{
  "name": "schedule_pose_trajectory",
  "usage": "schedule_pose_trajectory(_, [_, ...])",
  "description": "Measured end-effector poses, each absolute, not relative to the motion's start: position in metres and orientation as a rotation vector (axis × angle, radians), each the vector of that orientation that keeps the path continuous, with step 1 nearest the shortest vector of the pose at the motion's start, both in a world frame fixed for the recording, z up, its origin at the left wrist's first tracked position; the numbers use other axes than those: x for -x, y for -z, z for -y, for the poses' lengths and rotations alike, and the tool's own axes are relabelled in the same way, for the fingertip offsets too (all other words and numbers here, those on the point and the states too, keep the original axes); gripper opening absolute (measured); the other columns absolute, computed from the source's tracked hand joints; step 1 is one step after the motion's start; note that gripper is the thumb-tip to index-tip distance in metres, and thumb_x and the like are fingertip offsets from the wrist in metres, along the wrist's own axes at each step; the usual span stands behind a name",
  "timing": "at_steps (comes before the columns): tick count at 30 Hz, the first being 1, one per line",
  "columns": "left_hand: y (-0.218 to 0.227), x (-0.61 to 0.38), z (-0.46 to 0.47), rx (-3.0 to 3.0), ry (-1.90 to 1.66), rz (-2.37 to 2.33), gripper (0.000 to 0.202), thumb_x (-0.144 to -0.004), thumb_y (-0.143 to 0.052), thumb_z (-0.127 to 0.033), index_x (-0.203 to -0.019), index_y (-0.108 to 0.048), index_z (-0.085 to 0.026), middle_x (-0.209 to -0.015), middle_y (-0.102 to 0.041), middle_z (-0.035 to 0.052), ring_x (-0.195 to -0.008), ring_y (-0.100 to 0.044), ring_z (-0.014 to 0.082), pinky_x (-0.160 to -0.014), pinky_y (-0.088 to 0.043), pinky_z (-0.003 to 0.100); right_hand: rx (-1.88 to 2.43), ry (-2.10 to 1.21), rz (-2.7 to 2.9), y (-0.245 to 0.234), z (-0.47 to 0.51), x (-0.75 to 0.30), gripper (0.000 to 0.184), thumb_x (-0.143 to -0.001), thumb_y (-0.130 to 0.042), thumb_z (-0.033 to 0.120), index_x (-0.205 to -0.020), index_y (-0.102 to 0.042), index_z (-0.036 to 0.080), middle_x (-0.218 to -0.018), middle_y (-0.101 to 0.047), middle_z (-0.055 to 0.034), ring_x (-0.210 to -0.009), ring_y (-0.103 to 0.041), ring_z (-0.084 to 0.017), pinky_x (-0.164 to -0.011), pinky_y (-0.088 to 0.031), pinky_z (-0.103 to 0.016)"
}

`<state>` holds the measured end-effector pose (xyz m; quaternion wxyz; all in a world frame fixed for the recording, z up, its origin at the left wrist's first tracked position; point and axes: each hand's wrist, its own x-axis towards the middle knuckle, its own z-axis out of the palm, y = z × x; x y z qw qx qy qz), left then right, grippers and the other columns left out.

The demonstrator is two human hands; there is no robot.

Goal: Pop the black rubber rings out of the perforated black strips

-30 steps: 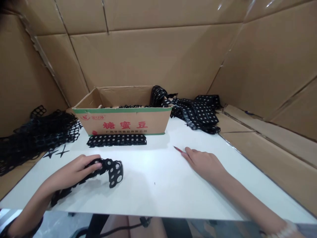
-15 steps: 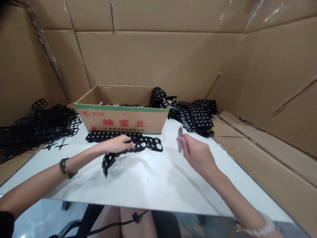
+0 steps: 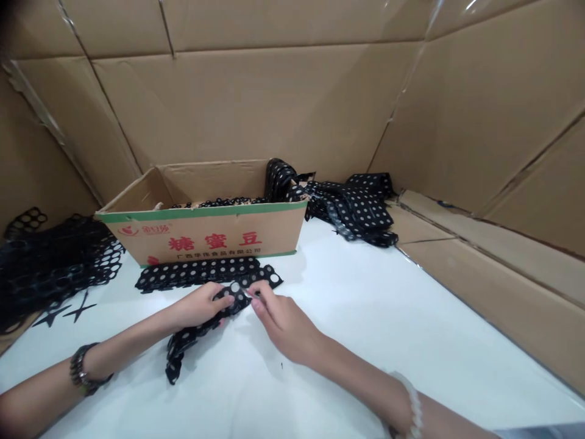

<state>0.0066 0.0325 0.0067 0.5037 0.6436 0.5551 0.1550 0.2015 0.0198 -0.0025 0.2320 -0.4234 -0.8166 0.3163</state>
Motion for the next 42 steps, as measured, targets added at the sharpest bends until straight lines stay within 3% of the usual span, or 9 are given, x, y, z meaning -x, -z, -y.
schedule_pose_trajectory(3, [-0.002, -0.007, -0.032, -1.572, -0.450, -1.371, 0.027, -0.079, -0.040, -0.041, -0.070, -0.047, -0.017, -0.054, -0.053, -0.0018, -0.048, -0.053, 0.0136, -0.046, -0.039, 0.023, 1.437, -0.513, 2.534, 0.002, -0.013, -0.200, 0.016, -0.089, -0.027, 0.017, -0.094, -0.042, 0.021, -0.070, -0.056, -0.0007, -0.058, -0.054, -0.016, -0.049, -0.028, -0.024])
schedule_pose_trajectory(5, [-0.002, -0.007, -0.030, -1.602, -0.483, -1.366, 0.027, -0.081, -0.037, -0.041, -0.069, -0.045, -0.018, -0.054, -0.052, -0.0024, -0.048, -0.052, 0.0135, -0.046, -0.038, 0.022, 1.664, -0.267, 2.688, 0.002, -0.011, -0.196, 0.021, -0.079, -0.032, 0.004, -0.089, -0.043, 0.020, -0.070, -0.059, -0.0016, -0.055, -0.056, -0.017, -0.045, -0.021, -0.024])
schedule_pose_trajectory(8, [-0.003, -0.009, -0.026, -1.679, -0.502, -1.405, 0.028, -0.084, -0.035, -0.039, -0.066, -0.043, -0.019, -0.055, -0.052, -0.0024, -0.049, -0.052, 0.0137, -0.048, -0.037, 0.023, 1.762, -0.078, 2.829, 0.001, -0.010, -0.190, 0.032, -0.070, -0.034, -0.003, -0.090, -0.044, 0.019, -0.067, -0.060, -0.0005, -0.053, -0.058, -0.018, -0.043, -0.014, -0.026])
schedule_pose_trajectory(14, [-0.006, -0.012, -0.023, -1.781, -0.498, -1.458, 0.026, -0.085, -0.033, -0.035, -0.067, -0.043, -0.019, -0.059, -0.054, -0.0007, -0.057, -0.052, 0.0157, -0.054, -0.035, 0.024, 1.725, 0.004, 2.892, -0.002, -0.009, -0.189, 0.034, -0.069, -0.036, -0.003, -0.093, -0.045, 0.020, -0.066, -0.061, 0.0012, -0.054, -0.060, -0.019, -0.042, -0.013, -0.027])
schedule_pose_trajectory(18, [-0.007, -0.013, -0.020, -1.864, -0.480, -1.496, 0.027, -0.086, -0.032, -0.034, -0.066, -0.042, -0.019, -0.062, -0.054, 0.0006, -0.059, -0.049, 0.0160, -0.054, -0.033, 0.025, 1.766, 0.097, 2.831, 0.001, -0.003, -0.182, 0.031, -0.072, -0.040, -0.004, -0.093, -0.044, 0.018, -0.062, -0.061, -0.0004, -0.053, -0.060, -0.017, -0.042, -0.020, -0.024])
schedule_pose_trajectory(21, [-0.007, -0.013, -0.016, -1.950, -0.429, -1.504, 0.028, -0.085, -0.032, -0.034, -0.063, -0.039, -0.019, -0.061, -0.053, 0.0006, -0.057, -0.046, 0.0152, -0.053, -0.030, 0.025, 1.774, 0.193, 2.757, 0.004, 0.005, -0.168, 0.027, -0.074, -0.042, -0.005, -0.090, -0.044, 0.016, -0.060, -0.058, -0.0021, -0.051, -0.059, -0.015, -0.041, -0.024, -0.021])
schedule_pose_trajectory(26, [-0.006, -0.009, -0.013, -2.009, -0.339, -1.432, 0.027, -0.085, -0.033, -0.032, -0.062, -0.036, -0.018, -0.060, -0.049, -0.0004, -0.056, -0.042, 0.0141, -0.053, -0.028, 0.026, 1.741, 0.286, 2.763, 0.005, 0.012, -0.147, 0.030, -0.070, -0.038, -0.011, -0.082, -0.046, 0.016, -0.056, -0.056, -0.0015, -0.046, -0.057, -0.015, -0.037, -0.022, -0.022])
schedule_pose_trajectory(34, [-0.005, 0.001, -0.020, -1.602, -0.577, -1.129, 0.033, -0.087, -0.032, -0.043, -0.066, -0.038, -0.018, -0.058, -0.038, -0.0050, -0.052, -0.033, 0.0092, -0.050, -0.030, 0.022, 1.855, 0.154, 2.626, 0.000, -0.005, -0.153, 0.029, -0.078, -0.039, 0.002, -0.103, -0.043, 0.017, -0.062, -0.061, -0.0031, -0.056, -0.061, -0.018, -0.045, -0.030, -0.022])
schedule_pose_trajectory(42, [-0.003, 0.001, -0.021, -1.430, -0.603, -1.127, 0.031, -0.085, -0.036, -0.047, -0.072, -0.038, -0.018, -0.056, -0.038, -0.0066, -0.046, -0.029, 0.0074, -0.043, -0.024, 0.021, 1.842, 0.062, 2.583, -0.002, -0.015, -0.161, 0.032, -0.083, -0.032, 0.009, -0.112, -0.042, 0.020, -0.066, -0.063, -0.0028, -0.060, -0.061, -0.019, -0.051, -0.032, -0.024])
